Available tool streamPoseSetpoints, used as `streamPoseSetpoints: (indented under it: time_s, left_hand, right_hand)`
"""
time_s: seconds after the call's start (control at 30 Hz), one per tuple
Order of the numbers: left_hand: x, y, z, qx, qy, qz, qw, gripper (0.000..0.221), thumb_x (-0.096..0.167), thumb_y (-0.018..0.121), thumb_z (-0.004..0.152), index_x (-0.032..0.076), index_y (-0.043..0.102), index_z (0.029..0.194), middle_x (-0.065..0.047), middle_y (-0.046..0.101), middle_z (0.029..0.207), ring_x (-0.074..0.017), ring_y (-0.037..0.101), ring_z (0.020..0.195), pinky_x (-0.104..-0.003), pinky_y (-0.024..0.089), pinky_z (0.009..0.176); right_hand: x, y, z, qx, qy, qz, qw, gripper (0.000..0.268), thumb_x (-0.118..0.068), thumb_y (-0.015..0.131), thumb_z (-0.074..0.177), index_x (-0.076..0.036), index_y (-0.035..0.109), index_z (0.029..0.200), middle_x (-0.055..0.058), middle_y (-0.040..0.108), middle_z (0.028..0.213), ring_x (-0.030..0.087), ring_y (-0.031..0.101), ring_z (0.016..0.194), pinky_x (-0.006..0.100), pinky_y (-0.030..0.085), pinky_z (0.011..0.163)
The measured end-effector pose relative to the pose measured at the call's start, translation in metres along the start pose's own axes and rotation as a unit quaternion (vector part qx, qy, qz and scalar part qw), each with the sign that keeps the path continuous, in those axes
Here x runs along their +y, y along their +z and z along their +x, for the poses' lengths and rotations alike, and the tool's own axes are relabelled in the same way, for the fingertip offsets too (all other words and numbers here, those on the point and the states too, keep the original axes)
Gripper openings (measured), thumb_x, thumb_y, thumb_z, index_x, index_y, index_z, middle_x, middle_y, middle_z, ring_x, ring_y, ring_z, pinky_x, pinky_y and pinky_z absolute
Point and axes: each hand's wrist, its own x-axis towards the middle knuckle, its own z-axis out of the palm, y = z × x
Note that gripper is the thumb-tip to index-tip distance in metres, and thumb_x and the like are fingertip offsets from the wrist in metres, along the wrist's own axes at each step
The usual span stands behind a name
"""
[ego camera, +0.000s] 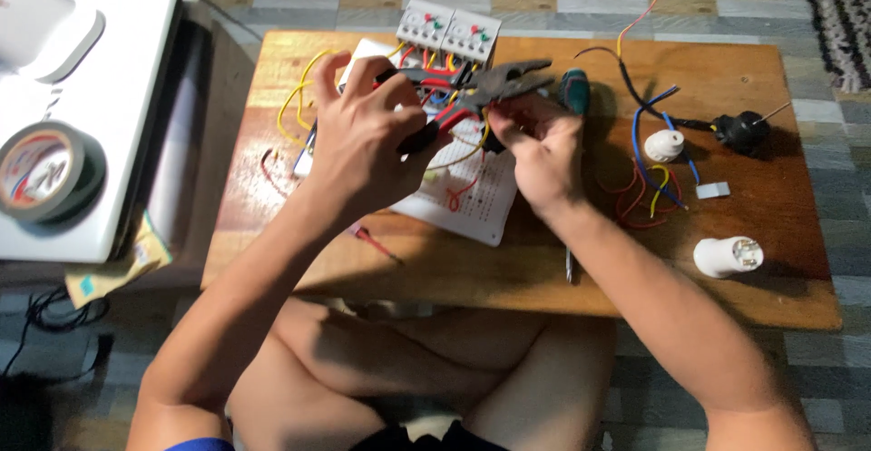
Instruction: Assembling an electrical circuit by connecting wires to a terminal block and a light socket using a screwdriver and pliers.
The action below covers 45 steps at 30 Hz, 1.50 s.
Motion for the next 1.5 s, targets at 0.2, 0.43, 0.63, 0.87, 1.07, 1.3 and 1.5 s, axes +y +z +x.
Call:
streamPoseSetpoints:
  time_s: [0.2, 0.43, 0.63, 0.87, 1.07, 1.3, 1.5]
  left_hand:
    - [-0.019, 0.015, -0.02, -0.02, -0.009, -0.016, 1.0, 0.02, 0.026, 0.083, 0.08, 0.008, 0.074, 0.075, -0.009, 0.064, 0.106, -0.0393, 0.051, 0.125, -0.059, 0.033, 0.105]
    - [-0.015, 0.005, -0.017, -0.022, -0.011, -0.021, 0.999, 0.028, 0.031, 0.085, 0.081, 0.008, 0.071, 0.074, -0.006, 0.064, 0.107, -0.0367, 0.052, 0.126, -0.056, 0.032, 0.105]
    - [-0.016, 0.014, -0.019, -0.025, 0.001, -0.002, 1.0, 0.025, 0.028, 0.084, 0.079, 0.009, 0.068, 0.074, -0.005, 0.065, 0.106, -0.0365, 0.053, 0.127, -0.059, 0.034, 0.104]
    - [-0.02, 0.019, -0.018, -0.039, -0.01, -0.023, 0.999, 0.022, 0.028, 0.086, 0.077, 0.011, 0.072, 0.075, -0.005, 0.065, 0.1, -0.0369, 0.055, 0.124, -0.059, 0.033, 0.103]
    - [-0.019, 0.014, -0.009, -0.056, -0.019, -0.029, 0.998, 0.026, 0.025, 0.086, 0.076, 0.009, 0.067, 0.069, -0.005, 0.068, 0.098, -0.0377, 0.058, 0.123, -0.055, 0.034, 0.103]
    - [-0.021, 0.014, -0.014, -0.068, -0.022, -0.03, 0.997, 0.026, 0.027, 0.088, 0.08, 0.01, 0.069, 0.073, -0.004, 0.067, 0.092, -0.0377, 0.059, 0.119, -0.055, 0.035, 0.101]
    - [-0.023, 0.013, -0.017, -0.073, -0.013, -0.022, 0.997, 0.023, 0.027, 0.087, 0.079, 0.01, 0.07, 0.076, -0.002, 0.067, 0.091, -0.0385, 0.06, 0.118, -0.057, 0.036, 0.101]
  right_hand:
    - [0.003, 0.007, -0.012, 0.028, 0.003, 0.015, 0.999, 0.032, 0.015, 0.051, 0.082, -0.001, 0.068, 0.104, 0.005, 0.07, 0.109, 0.012, 0.06, 0.088, 0.02, 0.05, 0.079]
    - [0.004, 0.013, -0.015, 0.047, 0.007, 0.035, 0.998, 0.026, 0.017, 0.058, 0.09, -0.004, 0.067, 0.104, 0.001, 0.066, 0.117, 0.011, 0.06, 0.1, 0.022, 0.05, 0.089]
    - [-0.015, 0.019, -0.01, 0.018, -0.005, 0.064, 0.998, 0.03, 0.013, 0.06, 0.093, -0.01, 0.073, 0.107, -0.004, 0.072, 0.106, 0.004, 0.061, 0.086, 0.016, 0.05, 0.08]
    - [-0.018, 0.015, -0.009, 0.014, -0.014, 0.025, 0.999, 0.037, 0.019, 0.057, 0.086, -0.006, 0.069, 0.11, 0.003, 0.07, 0.111, 0.009, 0.063, 0.091, 0.02, 0.057, 0.089]
    - [-0.03, 0.015, -0.007, 0.014, 0.039, -0.007, 0.999, 0.026, 0.019, 0.055, 0.087, 0.003, 0.066, 0.104, 0.006, 0.066, 0.109, 0.01, 0.058, 0.089, 0.02, 0.049, 0.081]
    - [-0.033, 0.017, -0.007, 0.015, 0.05, -0.028, 0.998, 0.025, 0.018, 0.057, 0.089, 0.002, 0.065, 0.107, 0.004, 0.066, 0.105, 0.009, 0.057, 0.085, 0.02, 0.049, 0.079]
    - [-0.037, 0.019, -0.005, 0.008, 0.031, -0.048, 0.998, 0.023, 0.018, 0.057, 0.09, 0.002, 0.065, 0.105, 0.005, 0.065, 0.105, 0.009, 0.055, 0.085, 0.02, 0.047, 0.078]
